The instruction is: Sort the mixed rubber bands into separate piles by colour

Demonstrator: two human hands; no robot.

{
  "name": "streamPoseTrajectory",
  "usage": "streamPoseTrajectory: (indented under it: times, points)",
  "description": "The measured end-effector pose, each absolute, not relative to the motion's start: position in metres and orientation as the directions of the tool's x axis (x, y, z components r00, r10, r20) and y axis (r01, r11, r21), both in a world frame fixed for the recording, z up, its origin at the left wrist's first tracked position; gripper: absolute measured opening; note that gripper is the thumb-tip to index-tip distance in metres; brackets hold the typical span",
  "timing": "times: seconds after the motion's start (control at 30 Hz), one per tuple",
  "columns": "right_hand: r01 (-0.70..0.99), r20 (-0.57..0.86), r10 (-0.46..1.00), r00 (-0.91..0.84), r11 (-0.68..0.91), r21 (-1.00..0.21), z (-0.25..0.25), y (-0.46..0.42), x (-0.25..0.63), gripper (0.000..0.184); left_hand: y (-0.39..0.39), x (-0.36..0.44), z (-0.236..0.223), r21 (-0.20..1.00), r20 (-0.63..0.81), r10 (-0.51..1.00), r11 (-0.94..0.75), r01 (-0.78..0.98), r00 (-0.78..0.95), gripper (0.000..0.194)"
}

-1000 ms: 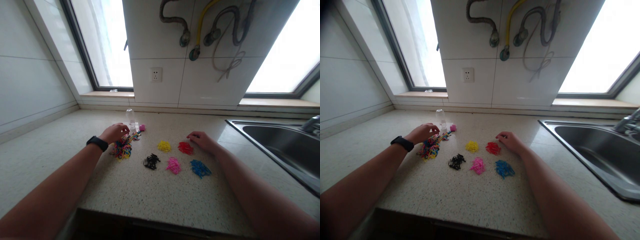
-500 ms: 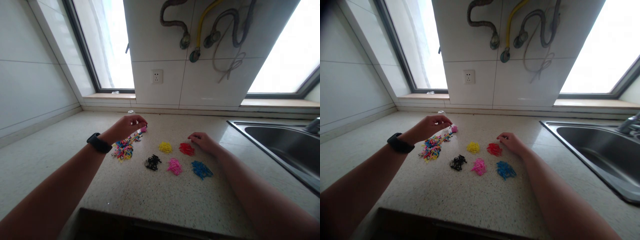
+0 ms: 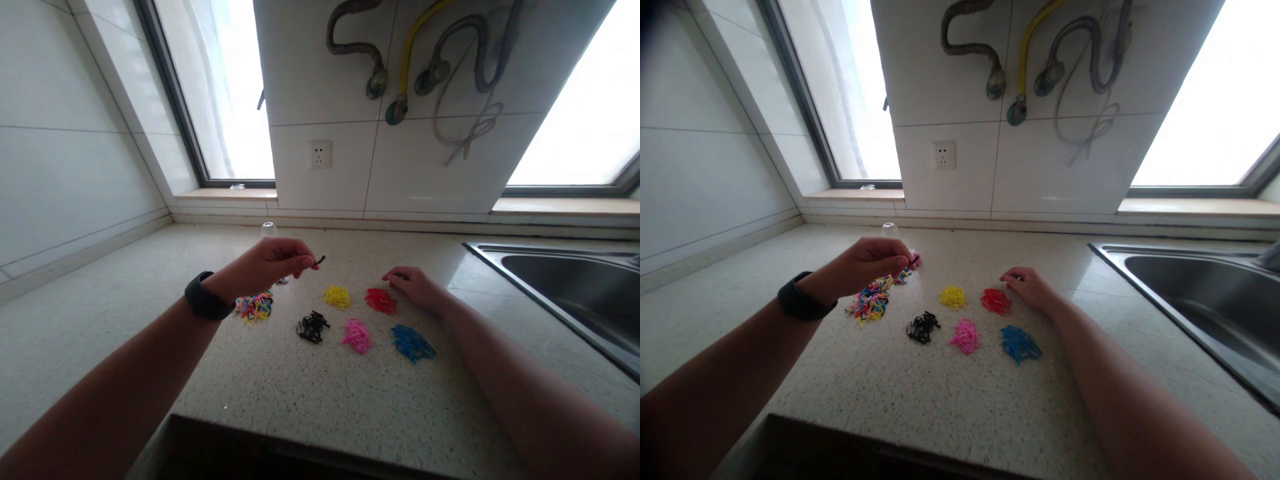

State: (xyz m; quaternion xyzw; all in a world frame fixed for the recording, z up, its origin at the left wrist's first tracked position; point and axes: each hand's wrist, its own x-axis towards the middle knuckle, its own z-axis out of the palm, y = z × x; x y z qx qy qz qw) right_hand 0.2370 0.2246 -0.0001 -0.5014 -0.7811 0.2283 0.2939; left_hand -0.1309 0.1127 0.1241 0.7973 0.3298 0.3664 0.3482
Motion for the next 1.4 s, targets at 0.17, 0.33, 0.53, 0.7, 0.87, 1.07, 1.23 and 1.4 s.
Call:
streamPoseTrajectory:
  times: [0.17, 0.33, 0.53, 0.7, 0.87, 1.07, 1.23, 1.4]
  points:
    - [0.641, 0.237, 0.914, -0.33, 0.401, -0.654, -0.001, 0.225, 0.237, 0.032, 0.108, -0.13, 0.128, 0.797, 0.33, 0.773, -0.536, 0.279, 0.542, 0.025]
    - [0.651, 0.236, 0.918, -0.32, 0.394, -0.649, -0.002, 0.225, 0.237, 0.033, 0.104, -0.13, 0.132, 0.796, 0.307, 0.754, -0.538, 0.277, 0.581, 0.024]
    - [0.656, 0.231, 0.919, -0.319, 0.39, -0.646, -0.001, 0.225, 0.237, 0.034, 0.103, -0.131, 0.136, 0.673, 0.206, 0.705, -0.605, 0.425, 0.678, 0.028]
    - [0.654, 0.229, 0.915, -0.332, 0.398, -0.643, -0.003, 0.226, 0.238, 0.034, 0.114, -0.133, 0.123, 0.543, 0.008, 0.676, -0.622, 0.565, 0.737, 0.028]
    - [0.661, 0.218, 0.922, -0.321, 0.382, -0.646, -0.003, 0.227, 0.238, 0.033, 0.124, -0.136, 0.104, 0.494, -0.197, 0.626, -0.601, 0.628, 0.754, 0.022]
    - [0.666, 0.204, 0.928, -0.311, 0.366, -0.65, -0.004, 0.228, 0.24, 0.035, 0.127, -0.133, 0.093, 0.447, -0.332, 0.592, -0.587, 0.675, 0.735, 0.02]
    - [0.664, 0.204, 0.923, -0.327, 0.378, -0.645, -0.005, 0.23, 0.241, 0.035, 0.128, -0.13, 0.088, 0.415, -0.353, 0.593, -0.594, 0.689, 0.724, 0.02]
    - [0.669, 0.2, 0.931, -0.305, 0.359, -0.651, -0.003, 0.229, 0.24, 0.035, 0.128, -0.128, 0.084, 0.396, -0.345, 0.594, -0.61, 0.687, 0.726, 0.021]
